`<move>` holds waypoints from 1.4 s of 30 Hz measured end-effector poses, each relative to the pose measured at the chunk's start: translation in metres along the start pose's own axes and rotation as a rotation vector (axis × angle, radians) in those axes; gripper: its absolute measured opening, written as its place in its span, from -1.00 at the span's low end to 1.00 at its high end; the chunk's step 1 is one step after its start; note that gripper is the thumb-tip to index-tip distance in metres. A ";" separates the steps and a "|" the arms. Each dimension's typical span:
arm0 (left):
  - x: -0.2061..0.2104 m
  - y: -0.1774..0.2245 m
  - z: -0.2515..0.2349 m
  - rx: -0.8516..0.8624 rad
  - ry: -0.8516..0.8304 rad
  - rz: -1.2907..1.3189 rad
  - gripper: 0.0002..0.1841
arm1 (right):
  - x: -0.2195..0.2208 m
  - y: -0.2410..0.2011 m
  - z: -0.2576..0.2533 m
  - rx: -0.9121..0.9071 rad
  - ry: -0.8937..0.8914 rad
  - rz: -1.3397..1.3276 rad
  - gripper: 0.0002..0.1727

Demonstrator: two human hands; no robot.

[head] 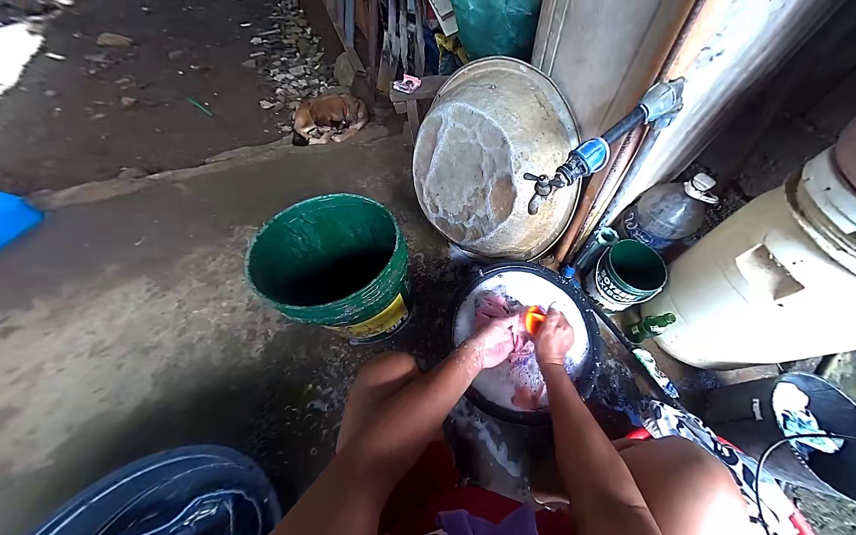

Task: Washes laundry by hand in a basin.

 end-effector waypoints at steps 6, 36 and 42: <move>-0.006 0.000 0.020 0.011 0.036 0.110 -0.67 | 0.019 -0.060 0.028 -0.437 0.100 -0.085 -0.29; -0.023 -0.004 0.005 0.044 0.072 -0.096 -0.63 | 0.024 -0.066 0.034 -0.470 0.119 -0.136 -0.34; -0.006 0.039 0.006 0.183 -0.015 -0.192 -0.48 | -0.001 0.020 -0.002 0.144 0.056 0.025 -0.36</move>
Point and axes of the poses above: each hand's wrist, its own z-axis away from the middle knuckle, its own x-axis out of the palm, y = z × x, the point moved 4 cm from there along -z, towards the middle knuckle, and after that the axes turned 11 degrees about -x, right-handed, at the moved point
